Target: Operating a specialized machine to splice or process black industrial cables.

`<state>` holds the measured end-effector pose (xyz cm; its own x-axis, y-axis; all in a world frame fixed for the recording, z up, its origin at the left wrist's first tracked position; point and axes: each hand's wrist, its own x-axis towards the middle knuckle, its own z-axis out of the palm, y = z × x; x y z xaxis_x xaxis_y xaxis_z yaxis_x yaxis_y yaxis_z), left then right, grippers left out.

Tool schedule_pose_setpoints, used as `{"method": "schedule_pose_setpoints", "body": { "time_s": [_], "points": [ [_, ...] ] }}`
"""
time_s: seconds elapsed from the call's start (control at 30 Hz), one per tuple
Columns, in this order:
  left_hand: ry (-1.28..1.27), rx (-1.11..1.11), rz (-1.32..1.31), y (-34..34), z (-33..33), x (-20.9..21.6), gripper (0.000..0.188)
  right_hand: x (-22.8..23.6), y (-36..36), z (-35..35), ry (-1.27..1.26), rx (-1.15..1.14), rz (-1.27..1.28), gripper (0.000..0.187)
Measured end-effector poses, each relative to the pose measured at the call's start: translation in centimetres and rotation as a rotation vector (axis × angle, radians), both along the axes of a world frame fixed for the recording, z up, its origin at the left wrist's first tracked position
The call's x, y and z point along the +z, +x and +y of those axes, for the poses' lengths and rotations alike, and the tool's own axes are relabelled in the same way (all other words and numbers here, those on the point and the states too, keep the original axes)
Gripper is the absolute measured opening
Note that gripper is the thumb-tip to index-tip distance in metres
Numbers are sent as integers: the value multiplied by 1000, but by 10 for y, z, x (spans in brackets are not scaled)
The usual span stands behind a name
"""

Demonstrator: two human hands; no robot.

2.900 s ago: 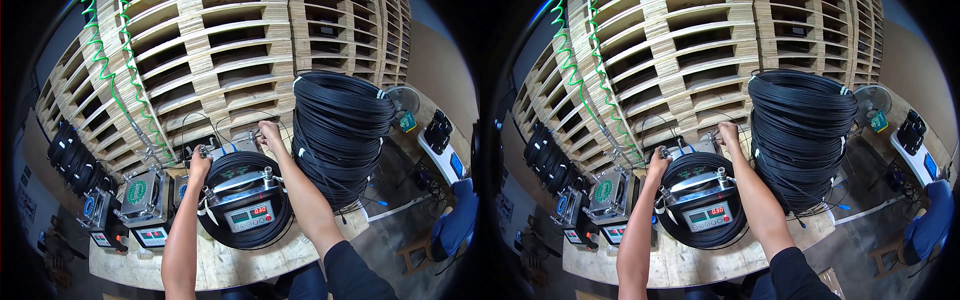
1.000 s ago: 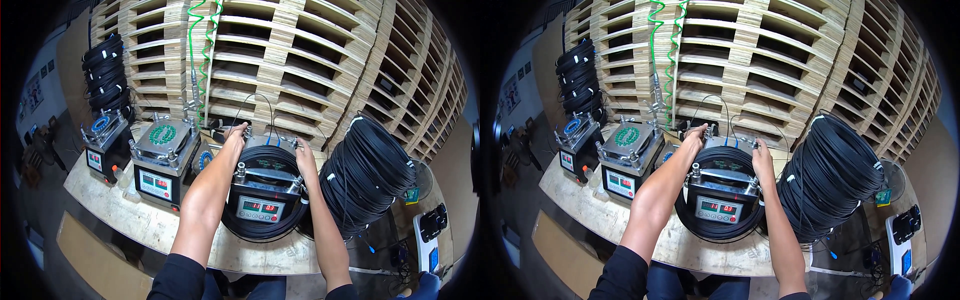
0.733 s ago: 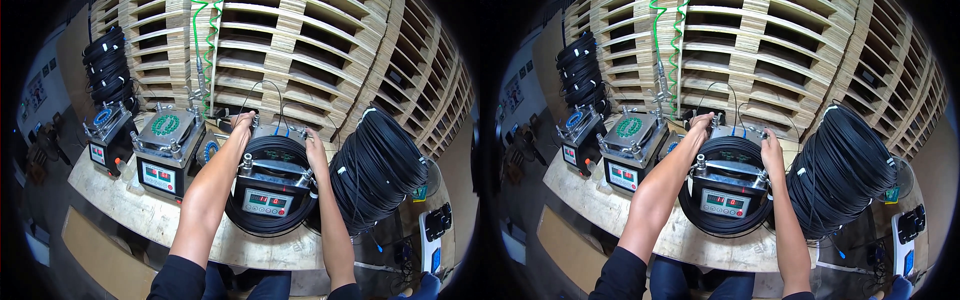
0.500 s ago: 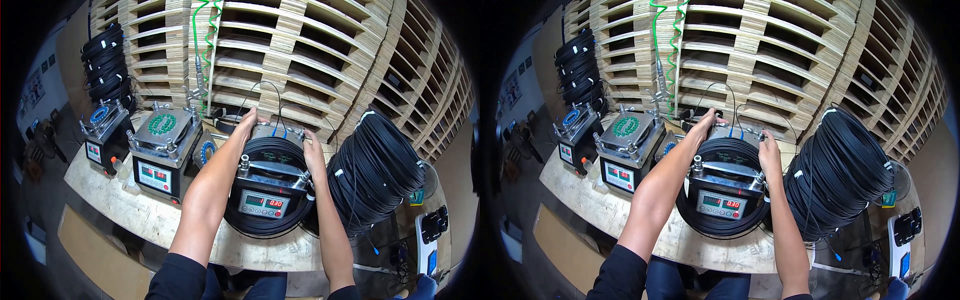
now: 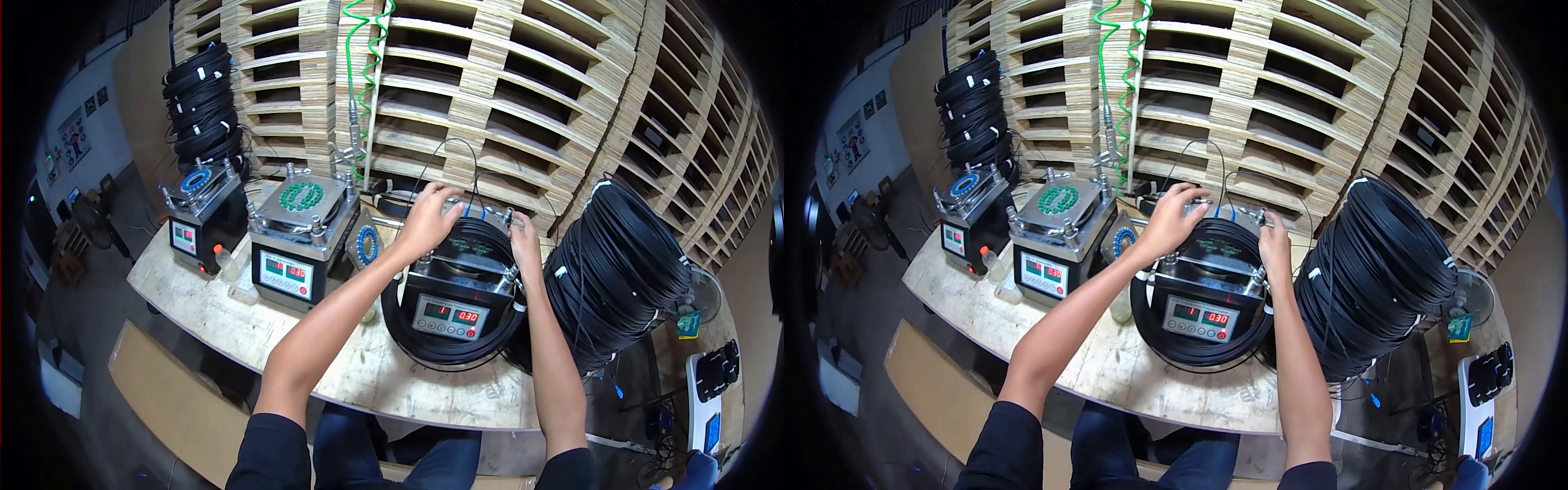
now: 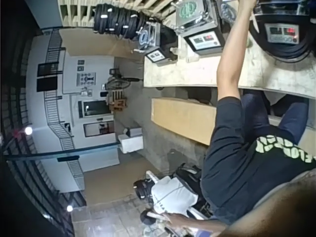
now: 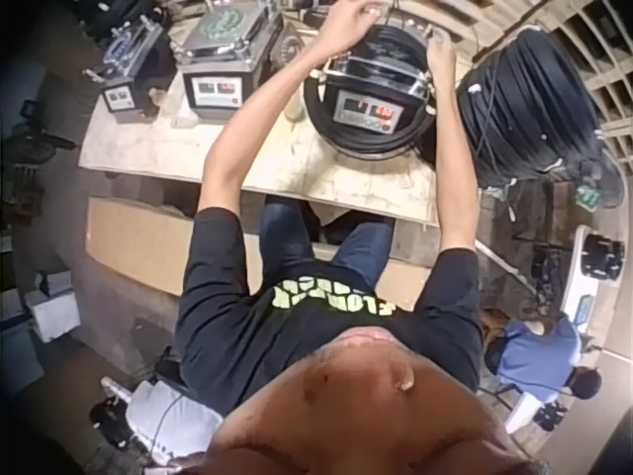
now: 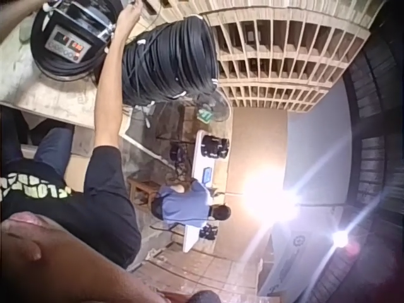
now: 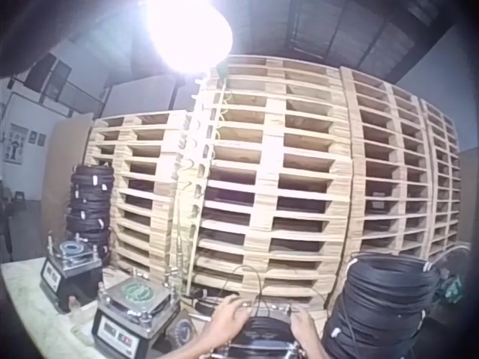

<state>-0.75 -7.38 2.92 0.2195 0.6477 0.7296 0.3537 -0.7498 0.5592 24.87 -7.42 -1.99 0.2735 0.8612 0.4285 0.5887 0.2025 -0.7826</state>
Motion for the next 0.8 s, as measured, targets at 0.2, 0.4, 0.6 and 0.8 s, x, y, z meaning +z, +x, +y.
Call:
{"method": "schedule_pose_setpoints", "body": {
  "time_s": [0.2,0.4,0.6,0.8],
  "points": [
    [203,232,402,-90,-85,-23,29,26,-43,-34,42,-180,-291,39],
    [-70,-44,488,-98,-77,-29,35,16,-31,-58,78,-179,-311,43],
    [-165,33,317,-92,-90,-30,21,13,-46,-100,114,-227,-377,43],
    [-151,-111,118,-38,-112,-44,18,10,-47,-98,209,-197,-254,42]
  ]
}}
